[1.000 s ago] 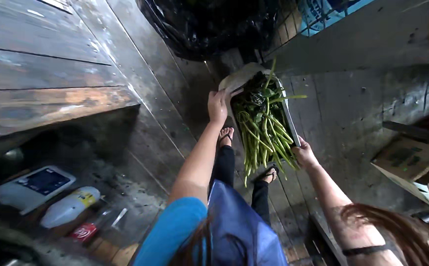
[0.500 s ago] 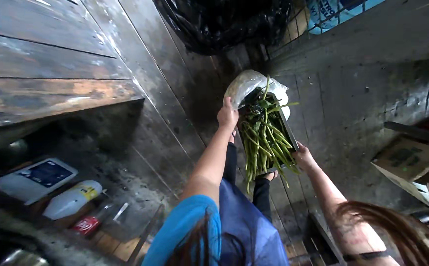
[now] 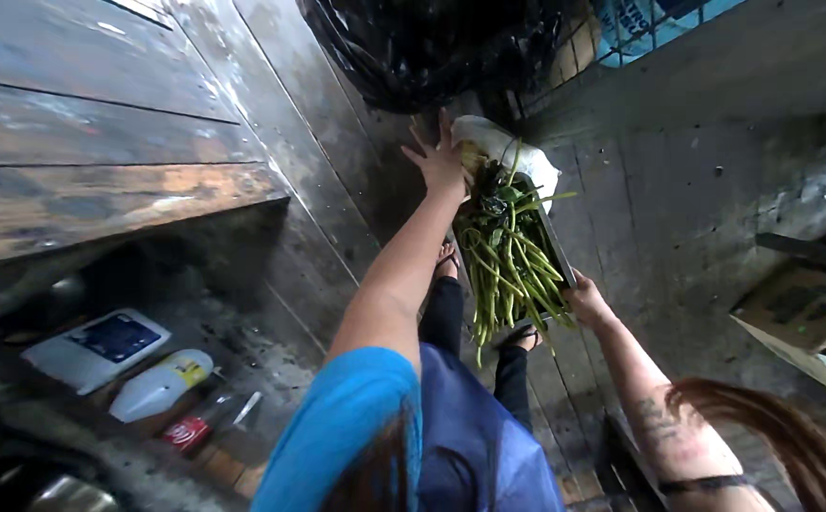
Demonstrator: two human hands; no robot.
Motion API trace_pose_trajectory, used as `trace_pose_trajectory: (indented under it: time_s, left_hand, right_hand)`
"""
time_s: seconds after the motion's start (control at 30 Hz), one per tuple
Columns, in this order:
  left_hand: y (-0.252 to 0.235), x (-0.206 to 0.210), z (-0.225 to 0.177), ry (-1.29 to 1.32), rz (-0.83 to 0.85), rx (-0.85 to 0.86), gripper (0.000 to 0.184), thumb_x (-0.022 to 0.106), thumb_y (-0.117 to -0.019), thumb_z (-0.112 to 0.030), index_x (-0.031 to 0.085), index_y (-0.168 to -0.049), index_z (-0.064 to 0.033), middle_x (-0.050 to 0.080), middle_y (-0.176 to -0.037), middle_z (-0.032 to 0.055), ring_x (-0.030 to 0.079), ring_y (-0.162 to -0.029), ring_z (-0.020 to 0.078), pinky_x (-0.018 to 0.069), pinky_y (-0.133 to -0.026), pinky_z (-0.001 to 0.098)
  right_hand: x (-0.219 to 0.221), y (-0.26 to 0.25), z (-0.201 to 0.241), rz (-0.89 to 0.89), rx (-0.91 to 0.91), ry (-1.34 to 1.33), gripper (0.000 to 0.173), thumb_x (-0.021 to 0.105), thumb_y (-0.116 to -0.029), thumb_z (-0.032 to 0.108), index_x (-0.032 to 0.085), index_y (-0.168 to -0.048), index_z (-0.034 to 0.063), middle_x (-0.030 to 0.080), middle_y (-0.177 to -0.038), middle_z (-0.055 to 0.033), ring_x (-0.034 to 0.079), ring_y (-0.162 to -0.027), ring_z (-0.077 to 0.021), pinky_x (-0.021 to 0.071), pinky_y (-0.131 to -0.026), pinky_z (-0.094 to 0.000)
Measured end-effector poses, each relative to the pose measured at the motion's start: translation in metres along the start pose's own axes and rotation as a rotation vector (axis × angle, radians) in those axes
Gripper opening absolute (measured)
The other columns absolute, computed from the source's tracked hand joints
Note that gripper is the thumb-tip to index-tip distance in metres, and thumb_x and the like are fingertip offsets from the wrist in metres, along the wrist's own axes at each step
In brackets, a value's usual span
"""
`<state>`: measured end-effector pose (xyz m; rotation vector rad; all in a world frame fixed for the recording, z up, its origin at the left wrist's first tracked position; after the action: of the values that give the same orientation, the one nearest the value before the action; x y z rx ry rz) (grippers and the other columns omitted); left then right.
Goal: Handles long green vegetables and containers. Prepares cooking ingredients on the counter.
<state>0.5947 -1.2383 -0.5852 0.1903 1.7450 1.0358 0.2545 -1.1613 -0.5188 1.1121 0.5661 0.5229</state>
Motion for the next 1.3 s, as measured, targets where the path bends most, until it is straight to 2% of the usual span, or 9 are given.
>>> trace_pose_trajectory:
  time_s: [0.13,0.27,0.4,0.47,0.57,0.67,0.87,1.03,1.3]
  left_hand:
    - [0.004,0.004,-0.029,0.102,0.048,0.125,0.094,0.068,-0.0873,0.002,0.025,-0.164,-0.0313,0.003,-0.173,0.0134,0.036,-0.139,0.0598,0.0489,-0.092,0.0712]
    - [0.034,0.001,-0.051,0.163,0.088,0.379,0.085,0.047,-0.1014,0.004,0.010,-0.166,-0.0386,0.002,-0.174,0.0094,0.055,-0.125,0.0509,0.0542,-0.090,0.0592]
    - [0.084,0.005,-0.061,-0.003,0.123,0.611,0.082,0.044,-0.1024,0.006,0.006,-0.167,-0.0259,0.010,-0.174,0.0006,0.043,-0.145,0.0367,0.0434,-0.108,0.0523]
    - [0.103,0.004,-0.050,0.088,0.086,0.673,0.076,0.046,-0.1021,0.006,0.014,-0.166,-0.0192,0.015,-0.173,0.0068,0.037,-0.150,0.0345,0.0403,-0.115,0.0474]
    - [0.121,0.004,-0.004,0.568,0.076,0.400,0.049,0.045,-0.1105,-0.018,0.037,-0.159,-0.0173,0.036,-0.165,0.0074,0.054,-0.137,0.0288,0.0501,-0.106,0.0498]
    - [0.131,0.023,0.041,0.416,-0.004,0.161,0.040,0.056,-0.0996,0.002,0.059,-0.139,-0.0029,0.017,-0.171,0.0117,0.050,-0.139,0.0395,0.0537,-0.101,0.0543]
    - [0.150,0.050,0.022,0.357,0.074,0.173,0.056,0.066,-0.0921,0.004,0.053,-0.146,-0.0024,0.032,-0.165,0.0176,0.051,-0.137,0.0415,0.0490,-0.105,0.0556]
    - [0.179,0.069,-0.022,0.382,0.180,0.403,0.046,0.052,-0.1006,0.003,0.053,-0.146,-0.0027,0.033,-0.164,0.0175,0.052,-0.134,0.0410,0.0448,-0.108,0.0553]
    - [0.180,0.076,0.015,0.491,0.152,0.338,0.046,0.056,-0.0975,0.003,0.056,-0.143,-0.0015,0.042,-0.158,0.0205,0.050,-0.138,0.0396,0.0450,-0.110,0.0543]
  right_hand:
    - [-0.002,0.006,0.010,0.031,-0.050,0.096,0.058,0.053,-0.0908,-0.012,0.047,-0.147,-0.0020,0.063,-0.130,-0.0194,0.067,-0.110,-0.0173,0.0569,-0.094,-0.0346]
    - [-0.008,0.011,0.041,0.027,-0.034,0.321,0.057,0.055,-0.0954,-0.007,0.046,-0.151,0.0009,0.059,-0.140,-0.0230,0.063,-0.124,-0.0266,0.0512,-0.105,-0.0433]
    - [-0.004,0.011,0.087,0.017,-0.011,0.555,0.062,0.055,-0.0977,-0.001,0.046,-0.156,0.0182,0.062,-0.135,-0.0254,0.061,-0.123,-0.0418,0.0479,-0.102,-0.0608]
    - [-0.001,0.007,0.104,0.000,-0.013,0.625,0.062,0.055,-0.0983,0.003,0.047,-0.156,0.0257,0.065,-0.129,-0.0265,0.063,-0.118,-0.0463,0.0477,-0.096,-0.0670]
    - [-0.008,-0.003,0.104,-0.073,0.019,0.490,0.047,0.055,-0.1008,0.006,0.056,-0.147,0.0150,0.066,-0.125,-0.0273,0.064,-0.112,-0.0441,0.0496,-0.093,-0.0645]
    - [-0.025,0.000,0.080,-0.189,0.044,0.226,0.037,0.055,-0.0979,0.001,0.062,-0.134,0.0037,0.067,-0.117,-0.0236,0.067,-0.102,-0.0323,0.0546,-0.088,-0.0525]
    - [-0.043,0.056,0.051,-0.331,0.282,0.031,0.051,0.048,-0.1015,0.003,0.043,-0.152,0.0100,0.060,-0.126,-0.0234,0.065,-0.097,-0.0304,0.0566,-0.076,-0.0479]
    - [-0.037,0.084,0.073,-0.327,0.266,-0.020,0.062,0.046,-0.1027,0.004,0.030,-0.161,0.0180,0.057,-0.130,-0.0249,0.066,-0.094,-0.0322,0.0581,-0.071,-0.0476]
    - [-0.014,0.065,0.103,-0.269,0.254,0.085,0.054,0.046,-0.1083,0.016,0.029,-0.160,0.0159,0.053,-0.138,-0.0278,0.067,-0.103,-0.0379,0.0584,-0.078,-0.0515]
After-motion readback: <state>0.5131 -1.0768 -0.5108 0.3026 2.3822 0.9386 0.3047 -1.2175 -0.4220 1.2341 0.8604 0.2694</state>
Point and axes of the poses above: each hand's wrist, its own y-axis away from the middle knuckle, its own x-axis out of the palm, z = x × y, the point moved 6 cm from there along -y, towards the middle knuckle
